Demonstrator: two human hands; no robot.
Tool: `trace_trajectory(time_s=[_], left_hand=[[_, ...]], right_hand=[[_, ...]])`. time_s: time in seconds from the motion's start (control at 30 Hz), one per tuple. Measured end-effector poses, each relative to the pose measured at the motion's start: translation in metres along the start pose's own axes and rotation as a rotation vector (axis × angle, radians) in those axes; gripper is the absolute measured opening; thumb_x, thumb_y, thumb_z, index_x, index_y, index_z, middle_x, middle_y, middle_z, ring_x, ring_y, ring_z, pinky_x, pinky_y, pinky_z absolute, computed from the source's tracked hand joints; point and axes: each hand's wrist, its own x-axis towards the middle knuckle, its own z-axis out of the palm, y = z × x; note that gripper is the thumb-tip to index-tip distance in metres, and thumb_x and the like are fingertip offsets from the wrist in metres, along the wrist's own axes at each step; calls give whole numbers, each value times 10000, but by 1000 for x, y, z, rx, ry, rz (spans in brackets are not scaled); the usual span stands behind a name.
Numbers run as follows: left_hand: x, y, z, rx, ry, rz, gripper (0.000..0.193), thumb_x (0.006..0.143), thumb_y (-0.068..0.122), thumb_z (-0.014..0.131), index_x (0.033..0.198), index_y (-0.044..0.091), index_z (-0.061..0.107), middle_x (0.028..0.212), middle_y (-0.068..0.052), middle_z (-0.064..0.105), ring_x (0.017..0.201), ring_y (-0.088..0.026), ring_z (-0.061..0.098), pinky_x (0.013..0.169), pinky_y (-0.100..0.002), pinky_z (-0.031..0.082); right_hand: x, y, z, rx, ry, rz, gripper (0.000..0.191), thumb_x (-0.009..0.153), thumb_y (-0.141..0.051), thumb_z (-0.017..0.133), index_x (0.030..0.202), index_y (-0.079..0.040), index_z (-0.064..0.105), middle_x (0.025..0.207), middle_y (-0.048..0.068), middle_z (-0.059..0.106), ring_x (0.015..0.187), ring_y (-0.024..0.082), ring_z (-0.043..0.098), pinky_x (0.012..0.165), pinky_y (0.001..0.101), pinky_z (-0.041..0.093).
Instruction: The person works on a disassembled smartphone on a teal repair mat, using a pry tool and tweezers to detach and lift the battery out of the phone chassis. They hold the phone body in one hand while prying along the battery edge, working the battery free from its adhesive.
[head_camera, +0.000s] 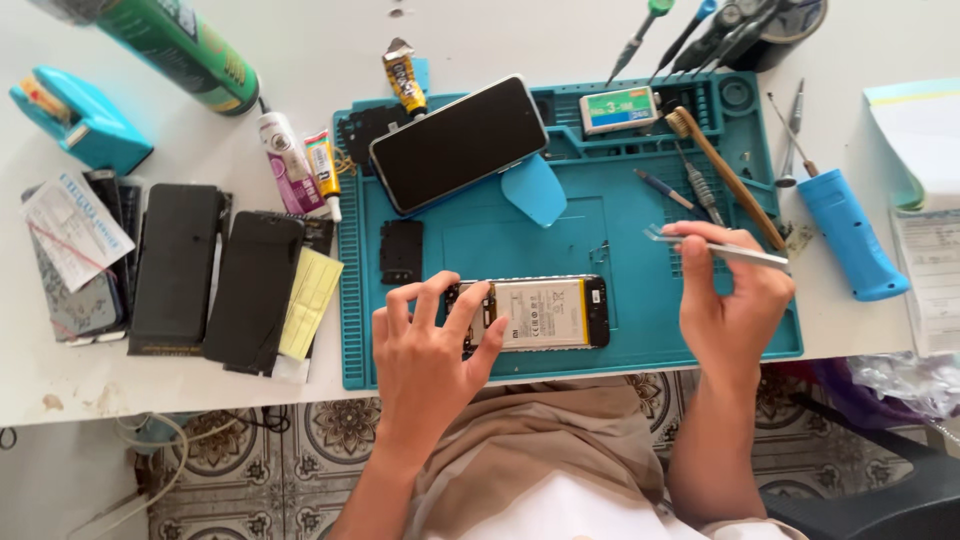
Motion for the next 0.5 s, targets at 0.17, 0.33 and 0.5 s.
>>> trace_trajectory(time_s=[0.17,0.33,0.5], left_hand=[[3,-1,4,-3,-26,17,342,938,409,701,1193,187,748,1226,-49,620,1080,-281,541,840,-424,432],[-1,-3,14,4,-30,40,342,946,428,682,1195,206,753,1251,-45,624,1096,-277,539,847,-427,424],[-5,-4,17,14,-28,18,358,945,448,682,1195,199,746,1244,-41,623,1104,-274,536,863,-432,421]], right_hand=[[-1,9,5,31,-78,-58,138,1067,-162,690,1086,-54,773,900,62,726,748,118,647,662,251,471],[-3,15,13,71,-164,-187,100,1013,-95,727,1104,-62,753,956,69,741,799,155,672,684,259,505],[-6,13,17,54,-206,-191,123,972,-89,745,1090,-61,761,929,69,743,783,164,675,659,269,505]])
